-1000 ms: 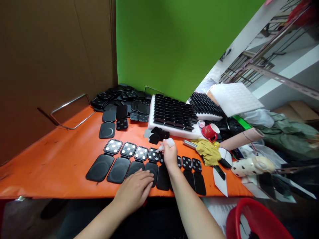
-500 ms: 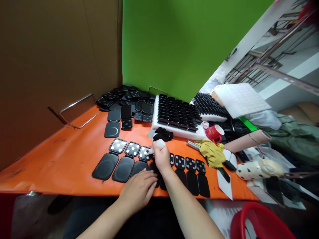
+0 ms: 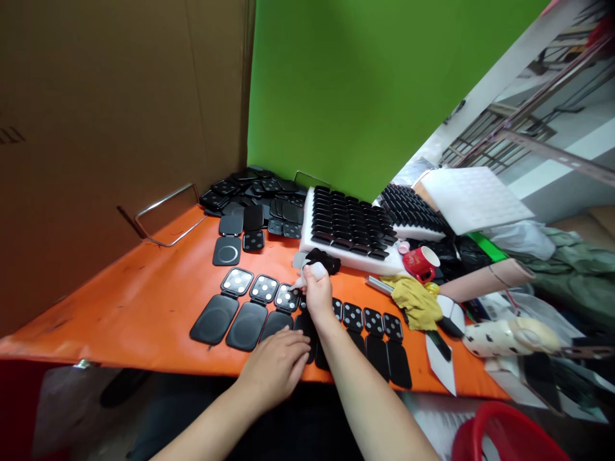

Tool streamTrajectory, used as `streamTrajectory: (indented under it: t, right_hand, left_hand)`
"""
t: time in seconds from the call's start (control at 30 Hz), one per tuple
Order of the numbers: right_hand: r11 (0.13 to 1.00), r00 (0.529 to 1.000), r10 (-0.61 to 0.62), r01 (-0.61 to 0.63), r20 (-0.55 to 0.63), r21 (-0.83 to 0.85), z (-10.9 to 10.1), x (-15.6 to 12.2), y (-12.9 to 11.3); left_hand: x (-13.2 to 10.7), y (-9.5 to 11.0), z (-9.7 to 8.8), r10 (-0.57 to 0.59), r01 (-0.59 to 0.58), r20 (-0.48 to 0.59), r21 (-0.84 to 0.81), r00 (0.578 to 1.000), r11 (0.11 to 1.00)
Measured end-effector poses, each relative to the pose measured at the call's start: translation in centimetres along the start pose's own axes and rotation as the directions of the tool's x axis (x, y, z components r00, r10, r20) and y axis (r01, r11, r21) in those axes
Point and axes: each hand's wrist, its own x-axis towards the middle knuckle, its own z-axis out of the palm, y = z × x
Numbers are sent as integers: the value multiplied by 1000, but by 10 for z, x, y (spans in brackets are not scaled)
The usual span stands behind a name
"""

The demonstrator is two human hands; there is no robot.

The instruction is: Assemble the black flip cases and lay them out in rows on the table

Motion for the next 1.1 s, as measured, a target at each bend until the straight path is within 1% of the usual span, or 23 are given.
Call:
streamTrajectory:
  t: [0.13,0.2,0.27,0.37,0.47,0.53,0.6,0.77,0.9,1.1]
  right_hand:
    - [999,1000,23,-24,16,27,2,-1,-3]
    - [999,999,26,-27,43,36,9,-4,-6]
    - [999,997,18,-21,72,39,19,-9,-9]
    - [1000,995,-10,7,97,24,34,-16,-11]
    - [999,994,-40,41,101,-11,41,-19,-11]
    - [998,993,-57,60,100,-35,41,-18,-10]
    - [996,993,-70,75,96,-51,40,-15,-10]
    - [995,993,-76,81,88,-55,45,-7,-9]
    - [996,993,-71,76,99,-49,52,-3,-8]
    - [998,992,-50,53,114,-28,54,-2,-12]
  left_hand:
    - [1,4,-6,13,-13,8,-13,1000,1000]
    - [0,5,-13,26,-26,8,-15,1000,1000]
    - [-2,2,-22,24,-24,0,-6,1000,1000]
    - [-10,-13,-36,-21,22,-32,29,999,999]
    - [-18,-32,-43,-65,69,-60,60,996,996]
    - [-22,-41,-43,-72,77,-70,66,995,995]
    - [-23,-44,-41,-73,78,-87,67,994,995]
    - [-21,-43,-39,-69,77,-125,63,990,995]
    - [-21,-44,-39,-77,85,-126,59,989,995]
    - [-22,-43,-41,-102,108,-120,44,988,993]
